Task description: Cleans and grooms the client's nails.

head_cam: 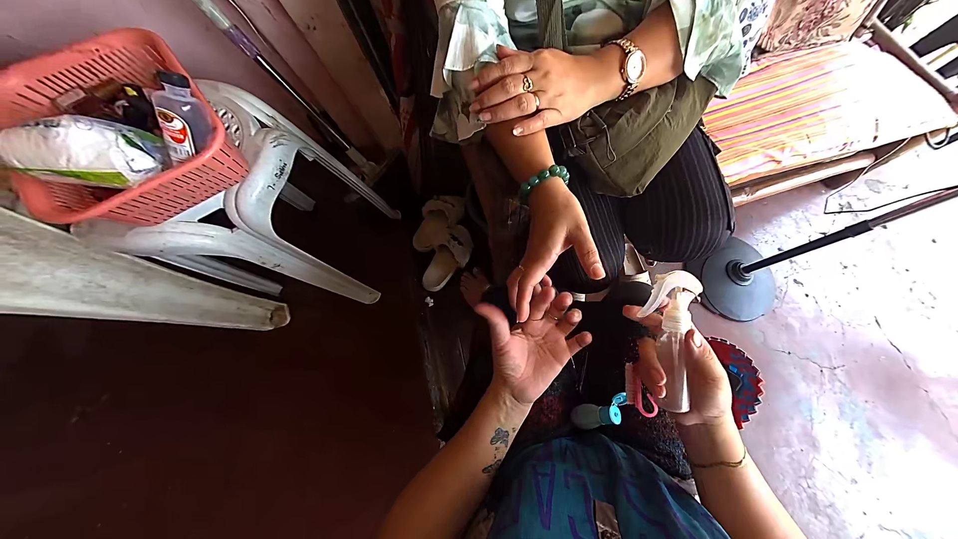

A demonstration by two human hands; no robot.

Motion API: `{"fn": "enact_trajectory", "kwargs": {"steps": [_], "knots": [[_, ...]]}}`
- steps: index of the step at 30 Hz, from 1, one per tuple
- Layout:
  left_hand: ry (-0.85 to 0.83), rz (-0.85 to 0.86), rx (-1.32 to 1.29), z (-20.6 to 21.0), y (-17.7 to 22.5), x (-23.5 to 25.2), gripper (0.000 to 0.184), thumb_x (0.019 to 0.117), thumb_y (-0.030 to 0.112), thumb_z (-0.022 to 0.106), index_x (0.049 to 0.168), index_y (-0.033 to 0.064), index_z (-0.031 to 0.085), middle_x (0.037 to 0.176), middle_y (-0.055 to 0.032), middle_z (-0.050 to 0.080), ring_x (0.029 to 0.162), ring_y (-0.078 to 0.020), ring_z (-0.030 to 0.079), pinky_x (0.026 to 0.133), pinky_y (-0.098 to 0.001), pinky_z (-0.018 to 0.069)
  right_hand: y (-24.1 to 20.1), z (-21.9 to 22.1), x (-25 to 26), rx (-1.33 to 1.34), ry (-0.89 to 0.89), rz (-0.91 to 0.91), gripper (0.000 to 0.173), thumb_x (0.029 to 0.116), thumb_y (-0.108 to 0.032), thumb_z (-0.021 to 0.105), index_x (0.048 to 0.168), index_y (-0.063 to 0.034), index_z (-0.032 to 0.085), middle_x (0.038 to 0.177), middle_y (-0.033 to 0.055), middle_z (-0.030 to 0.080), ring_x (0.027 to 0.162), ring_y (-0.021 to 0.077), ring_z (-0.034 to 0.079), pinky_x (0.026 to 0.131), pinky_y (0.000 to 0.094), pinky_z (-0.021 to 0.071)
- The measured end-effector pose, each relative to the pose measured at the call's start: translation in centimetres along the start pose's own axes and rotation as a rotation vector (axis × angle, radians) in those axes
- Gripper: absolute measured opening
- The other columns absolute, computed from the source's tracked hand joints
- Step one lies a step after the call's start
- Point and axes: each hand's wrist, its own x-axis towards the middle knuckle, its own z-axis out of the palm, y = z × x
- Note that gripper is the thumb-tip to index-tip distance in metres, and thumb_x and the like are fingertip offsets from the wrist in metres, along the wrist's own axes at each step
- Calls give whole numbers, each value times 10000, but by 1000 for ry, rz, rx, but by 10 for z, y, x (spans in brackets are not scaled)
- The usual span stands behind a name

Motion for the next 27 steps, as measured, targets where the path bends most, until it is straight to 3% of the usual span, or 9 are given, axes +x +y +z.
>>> {"fn": "enact_trajectory", "kwargs": {"steps": [2,4,6,9,13,19,22,24,27], "knots": [[47,43,-29,8,0,1,327,953,449,660,1094,169,752,1154,-71,701,1095,-246,673,944,-445,557,4,2,0,54,-30,80,566,1008,-404,614,1444,-57,518,1009,139,746,601,139,687,535,248,582],[82,46,15,13,-1,1,200,899,232,764,1077,143,755,1167,-98,712,1092,-247,687,942,-439,565,9,7,0,-56,-78,101,547,1005,-413,626,1404,-41,580,811,61,723,596,127,685,535,271,596],[92,47,88,17,-3,2,266,880,261,787,1116,140,762,1224,-97,710,1125,-235,684,962,-425,560,10,18,0,-285,-109,55,459,995,-358,671,1337,-55,626,799,11,717,618,98,679,559,269,602],[232,70,297,31,-5,5,293,969,422,661,1123,182,729,1209,-64,710,1109,-192,674,972,-387,540,14,39,3,-679,-121,-67,256,965,-267,719,1145,-95,661,809,-74,689,632,-2,617,565,180,540],[327,94,465,44,-11,10,267,1054,217,508,1193,88,696,1223,-96,718,1141,-177,672,1041,-362,502,19,48,12,-1256,-42,-199,311,934,-263,695,1043,28,687,764,-27,655,628,-48,566,573,137,492],[307,182,602,42,-16,16,194,1003,216,627,1092,101,755,1121,-68,740,1115,-157,667,1013,-333,504,16,39,9,-1317,46,-300,342,943,-263,704,1044,62,670,808,5,680,673,-24,611,611,158,533],[244,132,689,38,-14,13,172,900,87,720,1064,98,772,1170,-46,713,1131,-146,645,1011,-338,515,13,32,4,-1228,72,-263,270,945,-249,700,999,12,665,758,-35,666,611,-22,602,550,162,526],[161,44,645,26,-12,9,297,869,183,780,1155,116,732,1247,-31,681,1142,-138,633,971,-324,529,11,28,1,-1129,76,-242,244,957,-250,700,1014,-19,644,758,-58,663,603,-3,608,546,180,538],[177,-62,414,10,-8,0,779,738,747,713,1279,188,667,1238,-29,681,1094,-167,669,897,-357,573,12,26,-2,-1090,30,-221,259,943,-265,730,1016,-28,654,773,-57,673,620,3,614,562,188,542]]}}
